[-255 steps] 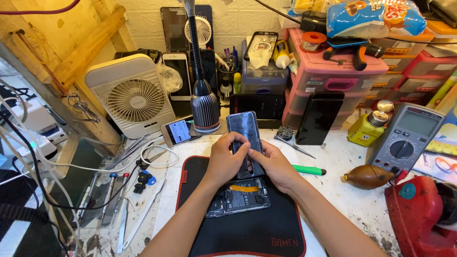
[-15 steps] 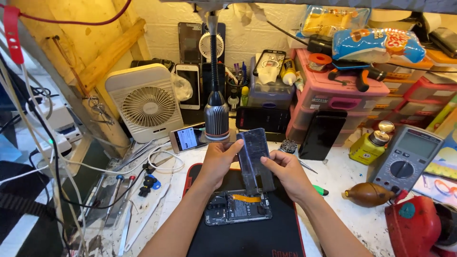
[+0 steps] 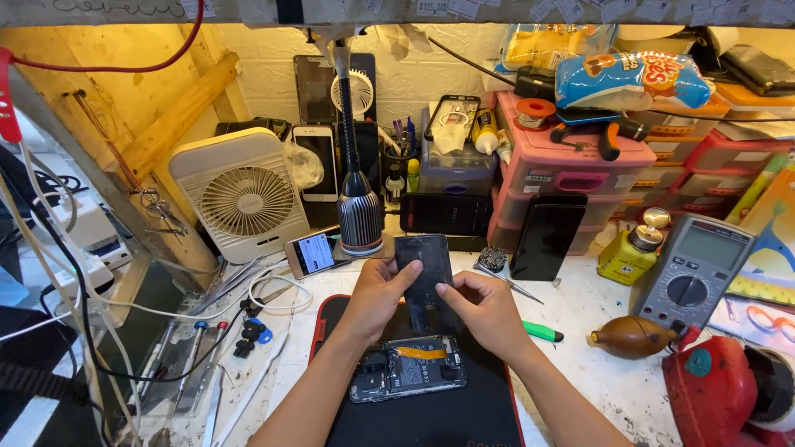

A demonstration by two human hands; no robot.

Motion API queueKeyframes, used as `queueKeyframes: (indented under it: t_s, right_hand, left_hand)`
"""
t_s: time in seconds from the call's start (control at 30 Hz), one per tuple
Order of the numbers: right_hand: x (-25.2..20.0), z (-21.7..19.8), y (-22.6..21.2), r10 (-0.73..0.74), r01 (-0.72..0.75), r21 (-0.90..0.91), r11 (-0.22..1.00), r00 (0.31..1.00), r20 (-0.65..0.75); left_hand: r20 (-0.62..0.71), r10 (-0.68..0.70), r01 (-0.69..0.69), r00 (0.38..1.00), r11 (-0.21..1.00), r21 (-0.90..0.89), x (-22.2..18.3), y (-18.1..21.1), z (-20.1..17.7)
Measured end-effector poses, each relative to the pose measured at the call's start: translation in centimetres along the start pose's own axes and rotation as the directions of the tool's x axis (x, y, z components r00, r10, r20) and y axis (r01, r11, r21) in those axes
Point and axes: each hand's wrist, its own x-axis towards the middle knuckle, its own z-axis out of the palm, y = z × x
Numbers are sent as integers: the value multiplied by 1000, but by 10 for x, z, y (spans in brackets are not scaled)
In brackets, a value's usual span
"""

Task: Inspecting and repairing internal components of a smartphone at a workbench.

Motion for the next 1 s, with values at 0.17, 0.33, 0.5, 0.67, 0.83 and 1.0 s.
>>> queueKeyframes:
  t_s: [0.17, 0.33, 0.5, 0.67, 0.83, 1.0]
  right_hand:
    - [-2, 2, 5, 9, -10, 58, 998, 1000, 22]
    - [-2, 2, 2, 2, -7, 129, 992, 999, 36]
    - [-5, 3, -2, -91, 77, 220, 973, 994, 58]
    - [-1, -3, 28, -106, 78, 256, 964, 990, 97]
    - [-3, -4, 15, -161, 124, 245, 962, 977, 138]
    - [-2, -3, 7, -322, 321, 23, 947, 941, 102]
  left_hand:
    - [-9, -33, 33, 999, 999, 8, -8, 13, 7]
    - [-7, -26, 26, 1000, 999, -48, 1, 1, 0]
    - [87, 182, -161, 979, 966, -203, 14, -18, -11]
    - [125, 247, -218, 961, 953, -209, 18, -25, -17]
    - [171, 309, -281, 935, 944, -170, 19, -25, -19]
    - [191, 302, -284, 934, 952, -116, 21, -24, -22]
